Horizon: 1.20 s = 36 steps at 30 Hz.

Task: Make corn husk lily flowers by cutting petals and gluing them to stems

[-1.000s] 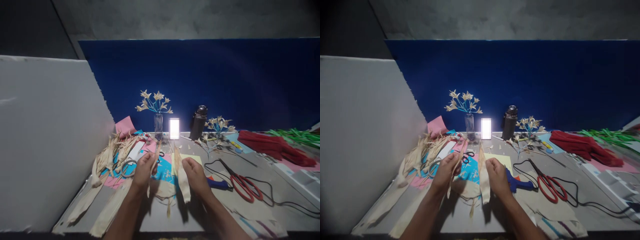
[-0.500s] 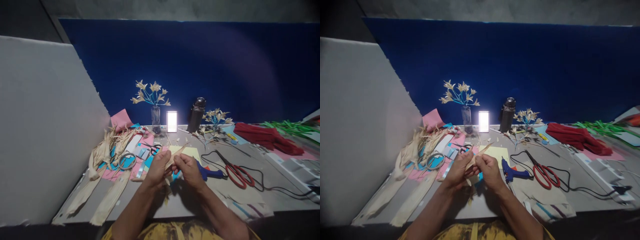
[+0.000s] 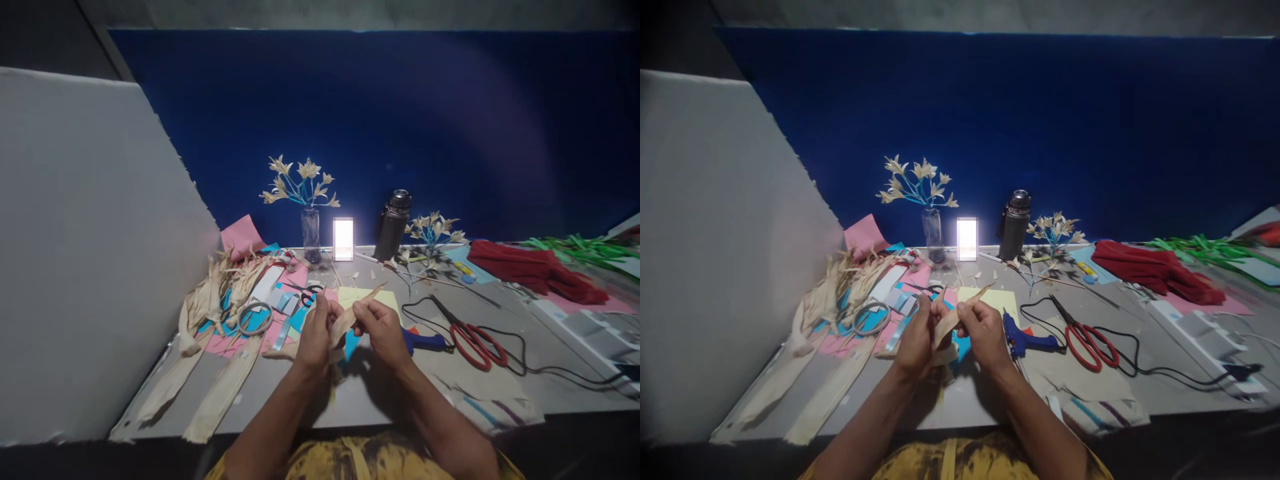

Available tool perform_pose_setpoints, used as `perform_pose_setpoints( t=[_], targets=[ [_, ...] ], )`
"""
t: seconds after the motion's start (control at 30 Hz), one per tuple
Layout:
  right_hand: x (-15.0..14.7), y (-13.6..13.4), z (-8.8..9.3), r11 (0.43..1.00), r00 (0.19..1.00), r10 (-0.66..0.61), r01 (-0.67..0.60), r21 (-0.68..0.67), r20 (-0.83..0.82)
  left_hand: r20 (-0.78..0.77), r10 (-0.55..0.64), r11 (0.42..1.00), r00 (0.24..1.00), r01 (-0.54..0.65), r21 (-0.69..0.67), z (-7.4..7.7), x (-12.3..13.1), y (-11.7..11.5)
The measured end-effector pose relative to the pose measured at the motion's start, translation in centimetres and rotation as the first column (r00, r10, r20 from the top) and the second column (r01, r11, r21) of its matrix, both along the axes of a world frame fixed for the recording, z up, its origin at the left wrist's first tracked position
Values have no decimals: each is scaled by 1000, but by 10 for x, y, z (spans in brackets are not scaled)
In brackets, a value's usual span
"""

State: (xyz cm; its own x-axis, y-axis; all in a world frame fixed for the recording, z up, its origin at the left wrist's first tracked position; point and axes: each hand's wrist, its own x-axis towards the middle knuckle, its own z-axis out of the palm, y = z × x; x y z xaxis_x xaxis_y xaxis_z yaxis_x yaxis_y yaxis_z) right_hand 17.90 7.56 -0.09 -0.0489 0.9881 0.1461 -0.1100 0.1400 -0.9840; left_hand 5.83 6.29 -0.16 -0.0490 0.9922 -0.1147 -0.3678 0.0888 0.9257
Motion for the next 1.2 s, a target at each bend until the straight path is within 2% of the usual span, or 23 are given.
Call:
perform_pose_setpoints(
  t=[0.13, 0.3, 0.43, 0.53, 0.67, 0.77, 0.83, 0.93, 1.0, 1.1, 1.2],
  targets=[
    [0, -2, 0, 1000, 1000, 20, -20, 4, -24, -1, 4, 1000, 1000, -4, 24, -2, 5, -3],
    [1, -3, -6, 991, 984, 90, -104, -83, -155, 120, -53, 999, 991, 51, 19, -1, 9, -7],
    [0, -4, -11, 985, 963, 81, -117, -127, -256, 237, -159, 987, 958, 149, 60, 2, 1, -11],
    [-1, -3, -10, 982, 963, 36, -83, -168, -269, 257, -217, 976, 942, 204, 75, 1, -9, -14],
    [1, 0, -4, 976, 950, -20, -49, -213, -312, 174, -164, 985, 971, 152, 78, -1, -19, -15],
    [0, -1, -4, 967, 936, 54, -135, -215, -347, 52, -77, 992, 996, 71, 101, -2, -21, -15],
    [-3, -4, -7, 961, 941, 137, -202, -190, -308, -72, -45, 991, 996, 53, 119, -5, -20, -16],
    [-10, -8, -9, 962, 951, 173, -218, -162, -256, -199, 4, 989, 980, 25, 143, -11, -16, -18],
    [-14, -10, -8, 950, 929, 144, -227, -216, -342, -199, 20, 992, 980, 5, 126, -15, -14, -19],
    [-16, -11, -4, 883, 839, 128, -340, -325, -530, -164, 40, 994, 986, -23, 103, -19, -13, -18],
    [-16, -10, -3, 832, 773, 162, -441, -336, -613, -222, 64, 989, 973, -32, 144, -20, -14, -18]
  ],
)
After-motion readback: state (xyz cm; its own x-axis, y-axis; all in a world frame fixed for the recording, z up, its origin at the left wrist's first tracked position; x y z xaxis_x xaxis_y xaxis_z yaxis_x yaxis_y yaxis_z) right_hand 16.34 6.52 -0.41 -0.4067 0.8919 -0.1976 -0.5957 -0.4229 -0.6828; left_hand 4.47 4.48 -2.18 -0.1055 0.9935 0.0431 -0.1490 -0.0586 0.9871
